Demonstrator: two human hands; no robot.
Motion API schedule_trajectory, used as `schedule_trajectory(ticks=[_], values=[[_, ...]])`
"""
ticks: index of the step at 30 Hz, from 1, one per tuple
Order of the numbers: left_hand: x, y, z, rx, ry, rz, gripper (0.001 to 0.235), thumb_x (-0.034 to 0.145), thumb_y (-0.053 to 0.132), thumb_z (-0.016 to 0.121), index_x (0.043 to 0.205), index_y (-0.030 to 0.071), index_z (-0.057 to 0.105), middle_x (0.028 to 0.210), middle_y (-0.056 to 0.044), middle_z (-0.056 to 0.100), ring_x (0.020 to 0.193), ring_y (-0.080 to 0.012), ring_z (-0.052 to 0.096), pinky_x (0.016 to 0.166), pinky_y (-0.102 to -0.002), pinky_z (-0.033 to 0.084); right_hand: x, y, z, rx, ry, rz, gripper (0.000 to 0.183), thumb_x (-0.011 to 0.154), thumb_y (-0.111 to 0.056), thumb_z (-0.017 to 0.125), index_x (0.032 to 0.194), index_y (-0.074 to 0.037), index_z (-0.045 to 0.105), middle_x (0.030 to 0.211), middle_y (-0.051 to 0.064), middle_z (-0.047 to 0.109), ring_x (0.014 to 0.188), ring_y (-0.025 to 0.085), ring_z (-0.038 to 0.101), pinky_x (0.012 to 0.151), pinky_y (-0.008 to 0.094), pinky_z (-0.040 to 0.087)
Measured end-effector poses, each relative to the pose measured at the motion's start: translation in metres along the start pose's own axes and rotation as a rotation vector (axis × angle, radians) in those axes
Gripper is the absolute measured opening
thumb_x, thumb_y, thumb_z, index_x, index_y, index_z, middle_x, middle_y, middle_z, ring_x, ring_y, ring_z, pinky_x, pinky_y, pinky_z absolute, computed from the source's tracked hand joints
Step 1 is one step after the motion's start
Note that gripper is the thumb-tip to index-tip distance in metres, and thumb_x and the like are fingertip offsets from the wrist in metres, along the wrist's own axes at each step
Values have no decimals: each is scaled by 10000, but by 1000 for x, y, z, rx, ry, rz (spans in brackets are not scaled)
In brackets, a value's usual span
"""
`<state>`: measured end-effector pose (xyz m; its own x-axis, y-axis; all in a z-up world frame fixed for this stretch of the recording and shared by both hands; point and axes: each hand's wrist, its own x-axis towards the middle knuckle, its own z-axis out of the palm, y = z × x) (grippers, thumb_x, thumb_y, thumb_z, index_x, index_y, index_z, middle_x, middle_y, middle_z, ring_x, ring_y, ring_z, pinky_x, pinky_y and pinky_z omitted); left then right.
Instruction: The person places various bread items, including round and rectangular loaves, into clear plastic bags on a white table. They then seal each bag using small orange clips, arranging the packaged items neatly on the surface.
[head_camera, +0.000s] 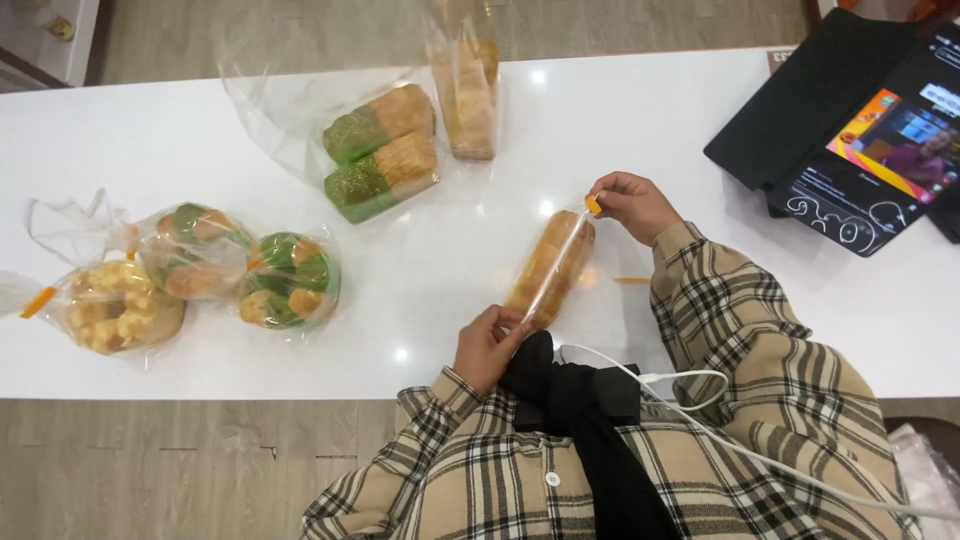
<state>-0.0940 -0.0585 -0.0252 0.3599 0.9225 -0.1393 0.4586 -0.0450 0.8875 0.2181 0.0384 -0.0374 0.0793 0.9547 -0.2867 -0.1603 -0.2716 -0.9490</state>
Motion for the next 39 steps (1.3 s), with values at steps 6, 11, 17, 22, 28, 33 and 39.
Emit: schedule_trajectory(ticks=[6,11,17,22,28,33,39], values=[[-3,-36,27,-374,-108,-365,214,876,342,700,850,130,694,681,-5,683,591,-90,578,583,-234,474,13,-2,-12,6,-7,56,130,924,16,528,970,-59,623,929,70,601,865,172,622,767,269,549],[19,-45,4,-607,-137,-385,144,894,202,657,849,66,676,661,-38,629,579,-97,547,563,-216,456,17,8,-20,23,53,42,119,931,3,530,975,-60,622,948,75,610,879,164,628,763,249,551],[41,-72,-44,-615,-224,-451,160,884,200,651,892,41,668,692,-57,598,552,-81,535,525,-175,455,1,15,-7,-24,77,26,118,910,-12,568,989,-63,639,871,51,634,816,145,644,699,224,543],[46,-30,-90,-116,-119,-450,356,913,421,619,1067,106,681,971,-91,692,814,-179,619,695,-290,501,-30,29,-39,-213,274,-3,256,931,-18,540,1161,-101,615,898,79,650,789,152,626,663,240,533],[61,21,-56,243,40,45,381,887,356,667,1154,85,651,1019,-124,684,938,-276,653,848,-370,522,-105,98,-68,-699,538,-34,169,926,-157,630,1087,-181,673,848,61,671,814,200,632,718,312,491],[89,36,-19,462,-131,157,356,908,359,604,1140,95,658,982,-115,685,970,-285,647,879,-392,516,-153,136,-61,-1107,632,-184,92,919,-224,653,959,-148,687,745,62,623,779,251,612,737,353,486],[103,32,-33,476,-148,-16,234,896,286,620,1069,149,702,915,-41,707,915,-239,684,819,-365,549,-159,141,-55,-1100,685,-281,85,946,-233,623,961,-160,664,774,46,599,792,245,593,771,349,473]])
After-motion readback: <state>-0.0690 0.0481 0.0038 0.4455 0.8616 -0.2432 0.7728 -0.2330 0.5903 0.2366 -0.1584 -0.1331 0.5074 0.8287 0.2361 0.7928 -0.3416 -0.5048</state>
